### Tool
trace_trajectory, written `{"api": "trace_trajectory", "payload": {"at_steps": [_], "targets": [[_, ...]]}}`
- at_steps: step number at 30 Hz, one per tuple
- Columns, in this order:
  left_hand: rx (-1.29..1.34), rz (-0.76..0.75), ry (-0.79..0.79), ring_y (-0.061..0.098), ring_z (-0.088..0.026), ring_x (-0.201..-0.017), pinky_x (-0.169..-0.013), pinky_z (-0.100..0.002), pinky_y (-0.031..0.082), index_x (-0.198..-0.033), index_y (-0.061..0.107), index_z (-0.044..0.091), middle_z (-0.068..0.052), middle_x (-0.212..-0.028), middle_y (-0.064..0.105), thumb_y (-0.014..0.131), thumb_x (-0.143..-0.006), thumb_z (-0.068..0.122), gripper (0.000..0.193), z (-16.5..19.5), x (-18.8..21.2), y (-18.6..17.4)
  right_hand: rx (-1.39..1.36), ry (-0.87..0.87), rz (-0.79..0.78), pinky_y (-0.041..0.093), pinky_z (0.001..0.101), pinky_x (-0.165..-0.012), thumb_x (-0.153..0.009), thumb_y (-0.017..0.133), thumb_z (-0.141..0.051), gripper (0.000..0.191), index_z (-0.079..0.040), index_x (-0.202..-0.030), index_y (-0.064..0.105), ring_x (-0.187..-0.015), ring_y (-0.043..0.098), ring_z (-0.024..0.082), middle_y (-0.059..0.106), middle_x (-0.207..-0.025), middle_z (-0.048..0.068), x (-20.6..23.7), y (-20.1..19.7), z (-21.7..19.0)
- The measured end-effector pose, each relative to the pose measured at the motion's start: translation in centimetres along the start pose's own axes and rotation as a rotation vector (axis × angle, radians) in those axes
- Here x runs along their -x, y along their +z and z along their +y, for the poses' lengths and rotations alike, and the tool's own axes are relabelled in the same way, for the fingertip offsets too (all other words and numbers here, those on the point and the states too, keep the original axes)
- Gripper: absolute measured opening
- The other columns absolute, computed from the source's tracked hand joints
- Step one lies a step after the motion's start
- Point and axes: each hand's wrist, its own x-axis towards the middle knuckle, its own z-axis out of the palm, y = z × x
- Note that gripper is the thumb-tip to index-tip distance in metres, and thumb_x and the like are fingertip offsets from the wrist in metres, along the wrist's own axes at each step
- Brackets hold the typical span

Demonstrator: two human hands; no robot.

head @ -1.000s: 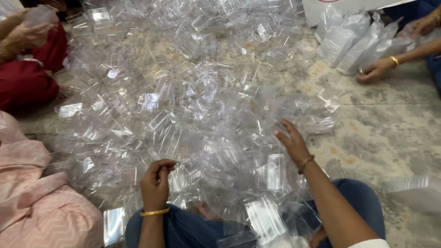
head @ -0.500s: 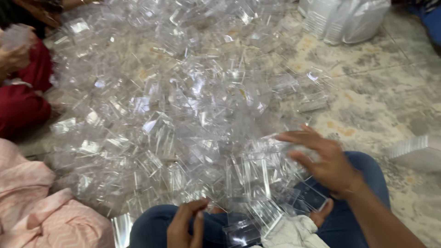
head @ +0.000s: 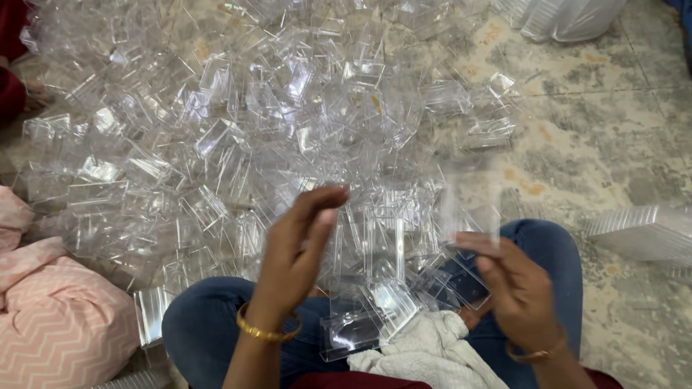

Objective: The person sits on the floor and repeatedly picks up small clear plastic containers from a large pile. They align and stack the containers into neat piles, occasionally adjusting the stack to ensure alignment.

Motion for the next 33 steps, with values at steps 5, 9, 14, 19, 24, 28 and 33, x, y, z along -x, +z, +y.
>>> {"api": "trace_trajectory", "payload": {"at_steps": [5, 9, 14, 19, 24, 28, 33], "targets": [[0.355, -0.247, -0.307, 0.06, -0.024, -0.123, -0.089, -0.038, 0.061, -0.158, 0.032, 0.016, -0.012, -0.15, 0.046, 0.067, -0.088, 0.039, 0.081, -0.2, -2.3, 2.9, 0.118, -0.01, -0.423, 0.061, 0.0288, -0.089, -0.098, 0.064, -0.011, 0.027, -0.012, -0.122, 0.076, -0.099, 0.077, 0.017, 0.081, -0.108, 0.003, -2.7, 4.0, -3.6], [0.759, -0.008, -0.366, 0.066, -0.023, -0.107, -0.083, -0.033, 0.063, -0.157, 0.029, 0.017, -0.018, -0.139, 0.058, 0.075, -0.083, 0.047, 0.092, -2.4, -1.7, 1.5, 0.019, -0.204, -0.17, 0.045, 0.0419, -0.116, -0.095, 0.065, -0.01, 0.043, -0.002, -0.136, 0.053, -0.124, 0.069, 0.027, 0.074, -0.125, 0.008, -2.9, 5.6, -4.3], [0.96, 0.297, -0.315, 0.061, -0.019, -0.104, -0.086, -0.032, 0.056, -0.159, 0.031, 0.016, -0.018, -0.138, 0.055, 0.077, -0.089, 0.041, 0.087, -4.7, 0.4, -0.2, 0.51, -0.362, -0.307, 0.027, 0.0526, -0.115, -0.079, 0.073, -0.02, 0.055, -0.004, -0.13, 0.059, -0.123, 0.064, 0.035, 0.071, -0.125, 0.013, -3.2, 8.1, -2.6], [1.046, 0.297, -0.392, 0.064, -0.027, -0.112, -0.092, -0.041, 0.058, -0.143, 0.041, 0.016, -0.017, -0.128, 0.054, 0.073, -0.092, 0.027, 0.061, -4.0, 0.7, -0.7, 0.33, 0.099, -0.157, 0.042, 0.0488, -0.114, -0.093, 0.065, -0.005, 0.02, -0.013, -0.11, 0.071, -0.106, 0.076, 0.019, 0.079, -0.115, 0.005, -5.2, 6.0, -1.7], [0.799, 0.252, -0.665, 0.072, -0.031, -0.107, -0.09, -0.043, 0.062, -0.136, 0.044, 0.024, -0.015, -0.122, 0.064, 0.068, -0.085, 0.024, 0.057, -1.8, -1.2, 2.3, -0.075, 0.095, -0.06, 0.047, 0.0472, -0.115, -0.096, 0.061, 0.001, 0.02, -0.006, -0.114, 0.066, -0.117, 0.073, 0.022, 0.077, -0.116, 0.01, -5.4, 5.3, -2.5], [0.954, 0.186, -0.553, 0.07, -0.031, -0.11, -0.091, -0.046, 0.06, -0.138, 0.041, 0.017, -0.016, -0.123, 0.064, 0.068, -0.091, 0.023, 0.055, -1.3, -1.5, 3.8, -0.132, -0.118, -0.229, 0.038, 0.0486, -0.125, -0.094, 0.058, 0.006, 0.024, -0.005, -0.114, 0.065, -0.12, 0.073, 0.024, 0.078, -0.115, 0.011, -4.9, 6.8, -3.4], [0.985, 0.177, -0.588, 0.071, -0.031, -0.113, -0.094, -0.045, 0.062, -0.139, 0.04, 0.017, -0.013, -0.127, 0.062, 0.067, -0.092, 0.023, 0.055, -1.9, -0.9, 3.1, -0.1, -0.097, -0.328, 0.037, 0.0505, -0.124, -0.089, 0.057, 0.008, 0.026, -0.004, -0.11, 0.065, -0.118, 0.075, 0.025, 0.078, -0.118, 0.012, -4.1, 7.8, -5.0]]}}
